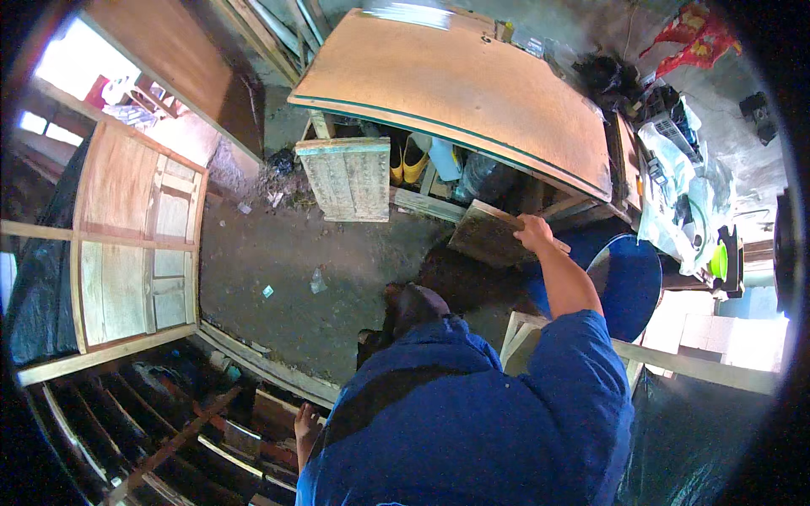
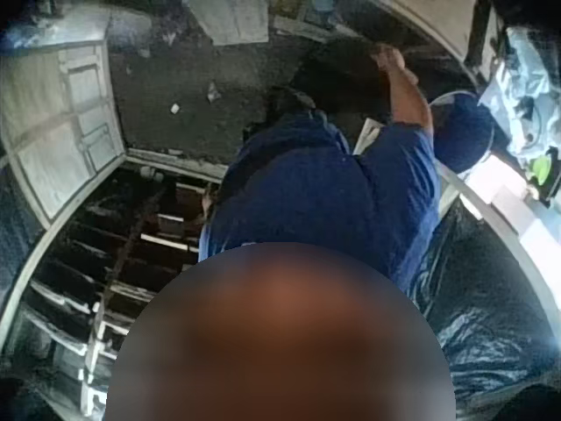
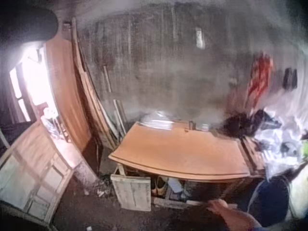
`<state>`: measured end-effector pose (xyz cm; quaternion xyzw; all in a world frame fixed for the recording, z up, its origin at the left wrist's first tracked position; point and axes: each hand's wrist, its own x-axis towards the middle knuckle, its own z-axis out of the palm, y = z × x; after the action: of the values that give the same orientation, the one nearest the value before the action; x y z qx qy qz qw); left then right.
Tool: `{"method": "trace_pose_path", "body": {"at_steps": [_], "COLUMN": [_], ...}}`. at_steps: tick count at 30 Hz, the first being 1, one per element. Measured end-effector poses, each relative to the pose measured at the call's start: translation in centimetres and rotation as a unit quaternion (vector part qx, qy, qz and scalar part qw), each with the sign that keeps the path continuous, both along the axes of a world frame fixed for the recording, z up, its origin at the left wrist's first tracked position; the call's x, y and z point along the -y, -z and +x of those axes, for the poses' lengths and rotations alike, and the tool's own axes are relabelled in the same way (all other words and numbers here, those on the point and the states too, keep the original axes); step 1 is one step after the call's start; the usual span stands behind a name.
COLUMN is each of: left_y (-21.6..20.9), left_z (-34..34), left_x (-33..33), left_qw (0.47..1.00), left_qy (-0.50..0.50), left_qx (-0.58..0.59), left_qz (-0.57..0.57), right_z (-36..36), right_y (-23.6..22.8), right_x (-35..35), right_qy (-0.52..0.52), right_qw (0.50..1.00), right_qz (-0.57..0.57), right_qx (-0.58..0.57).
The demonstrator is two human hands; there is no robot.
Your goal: The person fills a small black bucket with water from a tap and pours it into a larger blue barrel, repeating this several times. Then the person moves to a storage area and repeatedly picks up wooden planks from a rack, carrying them to a nearby table and stacking them.
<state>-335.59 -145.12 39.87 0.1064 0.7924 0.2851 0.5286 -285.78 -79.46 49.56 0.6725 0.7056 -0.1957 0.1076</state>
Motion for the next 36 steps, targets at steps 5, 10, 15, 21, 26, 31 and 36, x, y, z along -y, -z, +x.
{"method": "trace_pose_path", "body": {"at_steps": [5, 10, 15, 21, 26, 31, 36], "left_y": [-2.2, -4.5, -3.9, -2.2, -1.9, -3.7, -9.7], "left_z": [0.1, -0.6, 0.5, 1.6, 4.4, 8.7, 13.4], "left_x": [-2.8, -5.4, -7.6, -6.8, -6.1, -8.1, -9.5], "left_qw": [0.967, 0.998, 0.957, 0.971, 0.976, 0.9, 0.743], "left_qy": [-0.247, 0.03, -0.279, 0.167, -0.219, -0.432, -0.608], "left_qx": [0.058, -0.033, 0.073, -0.166, -0.012, -0.063, -0.231], "left_qz": [-0.019, 0.045, -0.034, 0.034, 0.014, 0.022, 0.157], "right_z": [4.3, 7.8, 8.9, 7.8, 3.7, -3.6, -14.0], "right_y": [0.8, 0.8, 4.9, 7.3, 7.4, 11.0, 19.2], "right_x": [-2.0, -5.3, -5.9, -6.4, -5.7, -6.0, -11.0], "right_qy": [0.025, 0.047, 0.093, 0.202, 0.167, 0.177, -0.049], "right_qw": [0.999, 0.999, 0.984, 0.967, 0.92, 0.966, 0.998], "right_qz": [0.04, -0.002, 0.135, 0.158, 0.353, 0.19, -0.048], "right_qx": [0.002, 0.005, 0.074, 0.007, 0.026, -0.01, -0.002]}}
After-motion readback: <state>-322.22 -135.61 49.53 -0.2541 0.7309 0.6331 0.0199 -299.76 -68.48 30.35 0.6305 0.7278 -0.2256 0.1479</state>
